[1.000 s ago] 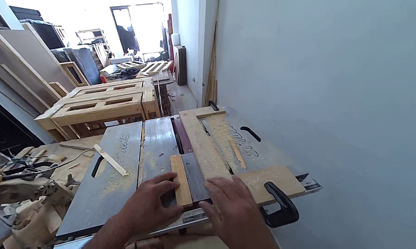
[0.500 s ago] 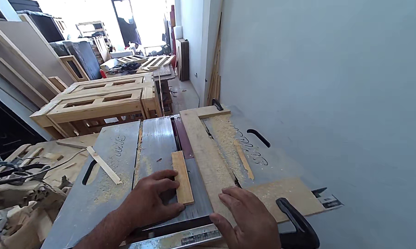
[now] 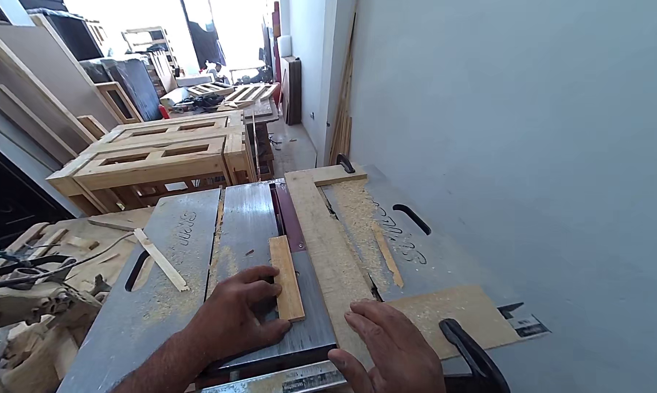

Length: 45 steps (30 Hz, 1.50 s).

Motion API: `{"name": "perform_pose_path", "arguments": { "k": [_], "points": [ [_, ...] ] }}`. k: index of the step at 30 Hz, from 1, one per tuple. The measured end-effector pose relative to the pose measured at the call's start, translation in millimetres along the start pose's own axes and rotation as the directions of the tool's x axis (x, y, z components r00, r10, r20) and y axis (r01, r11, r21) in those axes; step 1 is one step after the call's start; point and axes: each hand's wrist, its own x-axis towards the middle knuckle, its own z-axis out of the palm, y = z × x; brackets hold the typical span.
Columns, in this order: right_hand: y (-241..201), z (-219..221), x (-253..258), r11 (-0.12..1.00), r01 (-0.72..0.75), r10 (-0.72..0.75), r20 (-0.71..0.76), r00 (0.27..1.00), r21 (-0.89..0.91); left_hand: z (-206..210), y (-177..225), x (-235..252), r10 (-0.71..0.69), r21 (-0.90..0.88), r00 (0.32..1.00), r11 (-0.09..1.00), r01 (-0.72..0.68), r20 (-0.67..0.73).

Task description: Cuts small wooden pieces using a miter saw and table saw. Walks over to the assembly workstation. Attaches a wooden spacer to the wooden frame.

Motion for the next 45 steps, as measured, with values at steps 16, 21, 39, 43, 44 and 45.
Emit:
{"name": "perform_pose_path", "arguments": {
  "k": [16, 21, 39, 43, 44, 45],
  "points": [
    [1, 0, -1, 1.0, 0.018, -0.018, -0.015, 1.0, 0.014, -2, -8, 6, -0.004, -0.011, 1.0, 1.0, 0.004, 0.011],
    [1, -1, -2, 1.0, 0.016, -0.016, -0.015, 1.0, 0.019, -1, -11, 7, 0.007, 0.005, 1.0, 1.0, -0.007, 0.007],
    [2, 0, -2, 1.0, 0.014, -0.013, -0.008, 1.0, 0.025, 1, -23, 15, 0.016, 0.022, 1.0, 1.0, -0.016, -0.023],
    [2, -1, -2, 1.0, 0.011, -0.011, -0.003, 1.0, 0.025, 1, -27, 18, 0.006, 0.023, 1.0, 1.0, -0.006, -0.02],
    [2, -1, -3, 1.0, 0.011, -0.011, -0.002, 1.0, 0.023, 1, -28, 18, 0.007, 0.019, 1.0, 1.0, -0.007, -0.019],
    [2, -1, -3, 1.0, 0.013, -0.013, -0.002, 1.0, 0.023, 1, -29, 19, 0.008, 0.014, 1.0, 1.0, -0.008, -0.017]
  ]
}}
